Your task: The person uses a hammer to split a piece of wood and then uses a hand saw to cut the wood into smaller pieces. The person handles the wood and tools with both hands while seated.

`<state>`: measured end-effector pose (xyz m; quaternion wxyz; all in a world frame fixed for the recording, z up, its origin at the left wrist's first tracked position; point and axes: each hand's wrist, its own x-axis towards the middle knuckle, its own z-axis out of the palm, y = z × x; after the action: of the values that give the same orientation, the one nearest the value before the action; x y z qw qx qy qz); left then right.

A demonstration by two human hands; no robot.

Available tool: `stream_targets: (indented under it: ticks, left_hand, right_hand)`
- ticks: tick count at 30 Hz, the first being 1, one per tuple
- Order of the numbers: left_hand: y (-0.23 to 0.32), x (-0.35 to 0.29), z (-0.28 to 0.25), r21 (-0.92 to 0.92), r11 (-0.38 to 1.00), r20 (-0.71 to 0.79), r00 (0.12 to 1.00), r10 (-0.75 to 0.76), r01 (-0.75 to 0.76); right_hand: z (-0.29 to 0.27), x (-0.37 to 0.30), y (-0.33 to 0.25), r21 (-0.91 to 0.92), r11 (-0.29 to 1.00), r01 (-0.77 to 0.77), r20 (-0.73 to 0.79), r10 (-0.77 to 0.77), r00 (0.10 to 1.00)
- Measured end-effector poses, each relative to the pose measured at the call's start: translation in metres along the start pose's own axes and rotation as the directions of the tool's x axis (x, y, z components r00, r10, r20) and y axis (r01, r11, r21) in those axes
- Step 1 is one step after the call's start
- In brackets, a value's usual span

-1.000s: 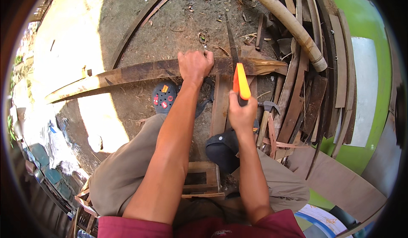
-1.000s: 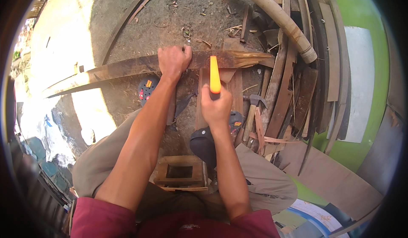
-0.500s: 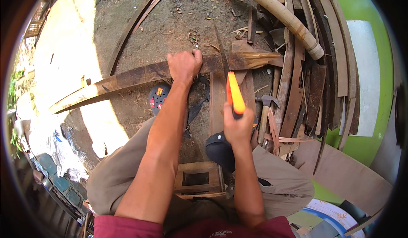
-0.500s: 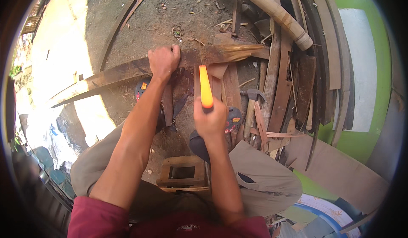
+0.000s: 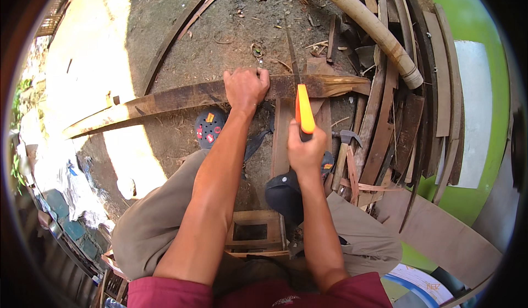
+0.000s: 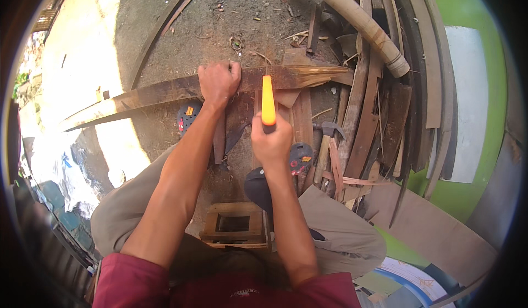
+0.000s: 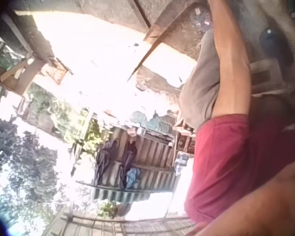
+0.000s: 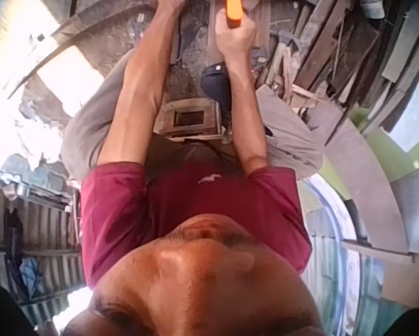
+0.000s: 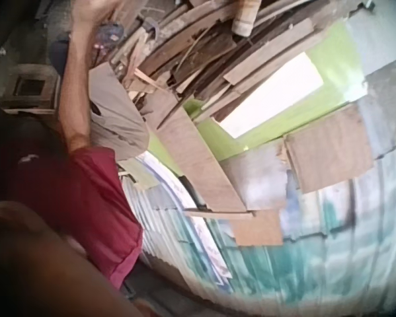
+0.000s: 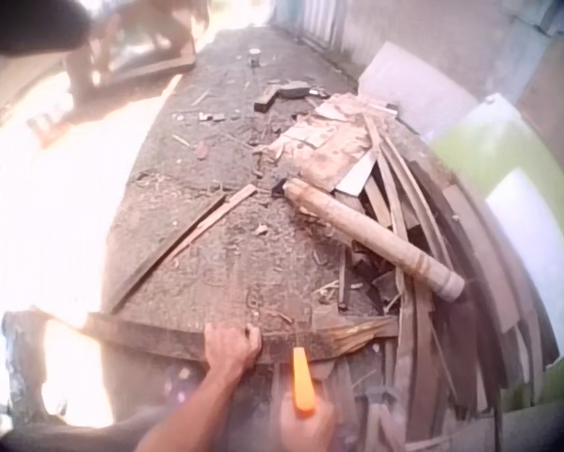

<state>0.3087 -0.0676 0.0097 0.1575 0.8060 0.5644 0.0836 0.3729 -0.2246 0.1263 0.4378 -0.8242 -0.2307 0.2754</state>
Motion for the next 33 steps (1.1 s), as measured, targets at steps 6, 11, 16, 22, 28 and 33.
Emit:
stream_targets:
  ticks: [6, 11, 16, 22, 28, 33]
  left_hand:
    - [-0.014, -0.003, 0.0, 0.0, 1.0, -0.04, 0.999, 0.011, -0.011]
    - [-0.011, 0.0, -0.001, -0.016, 1.0, -0.044, 0.999, 0.01, -0.01]
    - [-0.005, -0.001, -0.004, 0.037, 0.999, 0.01, 1.0, 0.026, -0.026]
    - [-0.015, -0.006, -0.004, 0.022, 0.999, 0.027, 0.999, -0.029, 0.029]
    - [-0.009, -0.007, 0.002, -0.023, 1.0, -0.056, 0.998, 0.014, -0.015]
    - [-0.017, -0.003, -0.005, 0.053, 0.998, 0.092, 0.995, -0.025, 0.02]
  right_hand:
    - [-0.083, -0.125, -0.008, -0.094, 0.993, -0.066, 0.204, 0.084, 0.975]
    - [-0.101, -0.116, -0.016, -0.073, 0.993, -0.09, 0.189, 0.102, 0.977]
    - [0.019, 0.029, -0.014, -0.024, 0.999, 0.036, 0.035, -0.035, 0.999]
    - [-0.111, -0.162, 0.006, -0.142, 0.983, -0.115, 0.232, 0.146, 0.962]
    - [-0.039, -0.056, 0.033, 0.004, 0.977, -0.211, 0.069, 0.21, 0.975]
    - [-0.001, -0.019, 0.028, 0.06, 0.998, -0.002, 0.145, -0.007, 0.989]
